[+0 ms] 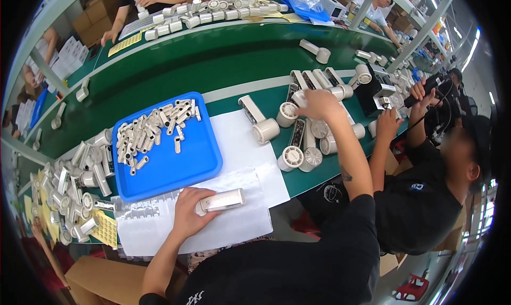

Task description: The person assembles small electronic fans by hand at a factory workstation, fitting plastic housings together and applying stickers to the assembled fans.

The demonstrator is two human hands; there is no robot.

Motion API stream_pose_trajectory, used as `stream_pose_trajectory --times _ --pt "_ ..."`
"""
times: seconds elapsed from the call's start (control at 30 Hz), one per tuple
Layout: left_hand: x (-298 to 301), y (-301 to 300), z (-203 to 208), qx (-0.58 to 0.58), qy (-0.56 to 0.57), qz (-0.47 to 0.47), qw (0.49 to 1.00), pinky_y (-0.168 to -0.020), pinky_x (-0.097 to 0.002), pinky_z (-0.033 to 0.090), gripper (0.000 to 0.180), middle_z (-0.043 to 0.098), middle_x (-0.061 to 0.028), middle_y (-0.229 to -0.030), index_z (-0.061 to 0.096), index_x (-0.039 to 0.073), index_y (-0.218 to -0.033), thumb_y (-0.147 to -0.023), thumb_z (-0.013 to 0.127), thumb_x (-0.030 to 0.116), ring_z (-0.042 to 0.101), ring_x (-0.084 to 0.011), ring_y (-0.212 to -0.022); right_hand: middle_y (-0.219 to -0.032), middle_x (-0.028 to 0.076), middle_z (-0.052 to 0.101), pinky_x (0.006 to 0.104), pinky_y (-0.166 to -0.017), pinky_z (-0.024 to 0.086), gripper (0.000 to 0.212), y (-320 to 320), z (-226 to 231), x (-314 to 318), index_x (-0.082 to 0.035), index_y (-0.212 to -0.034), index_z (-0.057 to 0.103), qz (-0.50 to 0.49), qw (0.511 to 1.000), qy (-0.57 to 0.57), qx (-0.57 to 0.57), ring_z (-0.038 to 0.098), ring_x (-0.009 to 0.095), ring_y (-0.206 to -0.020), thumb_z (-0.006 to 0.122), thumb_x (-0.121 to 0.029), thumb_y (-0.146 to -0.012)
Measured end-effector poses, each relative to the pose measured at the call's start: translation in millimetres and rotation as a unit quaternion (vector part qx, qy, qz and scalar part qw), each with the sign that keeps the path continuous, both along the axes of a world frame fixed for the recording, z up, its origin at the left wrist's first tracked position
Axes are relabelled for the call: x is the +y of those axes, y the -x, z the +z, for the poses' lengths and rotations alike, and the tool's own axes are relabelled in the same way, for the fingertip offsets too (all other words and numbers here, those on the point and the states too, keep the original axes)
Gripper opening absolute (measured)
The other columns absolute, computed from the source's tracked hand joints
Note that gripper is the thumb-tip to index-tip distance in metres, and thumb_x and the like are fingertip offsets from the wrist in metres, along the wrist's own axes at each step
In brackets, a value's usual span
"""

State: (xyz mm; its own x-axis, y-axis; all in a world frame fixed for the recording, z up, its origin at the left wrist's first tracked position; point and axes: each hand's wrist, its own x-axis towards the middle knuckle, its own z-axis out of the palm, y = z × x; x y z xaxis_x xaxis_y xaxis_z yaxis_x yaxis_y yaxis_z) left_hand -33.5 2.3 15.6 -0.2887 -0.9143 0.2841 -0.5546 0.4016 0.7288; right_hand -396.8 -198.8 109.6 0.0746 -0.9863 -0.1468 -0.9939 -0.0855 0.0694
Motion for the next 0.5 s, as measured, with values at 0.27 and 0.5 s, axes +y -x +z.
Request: stream_pose_trajectory --times 0.27,0.5 --pt "1.5 -1.6 1.1 0.002 -0.008 0.020 1.000 -0.084 -0.0364 0.045 0.044 0.066 -0.0060 -0.099 0.066 0.009 -0.099 -0.059 0.084 0.013 0.057 -0.0266 -0.096 -0.095 0.022 0.067 0.0430 -0.081 0.050 0.053 9.9 0.2 -1.2 -0.007 -0.112 0.059 0.038 0.994 0.034 -0.094 0.064 0.036 -0.091 0.075 -0.034 -0.069" --pt "-3.2 -4.1 -4.0 0.041 -0.001 0.022 0.999 -0.085 -0.0353 0.045 0.049 0.065 -0.0084 -0.104 0.064 0.006 -0.111 -0.066 0.081 0.014 0.057 -0.0278 -0.096 -0.104 0.023 0.065 0.0436 -0.085 0.050 0.054 -81.6 4.7 -63.6 -0.004 -0.119 0.053 0.007 0.988 0.059 -0.140 0.064 0.037 -0.097 0.067 -0.033 -0.075"
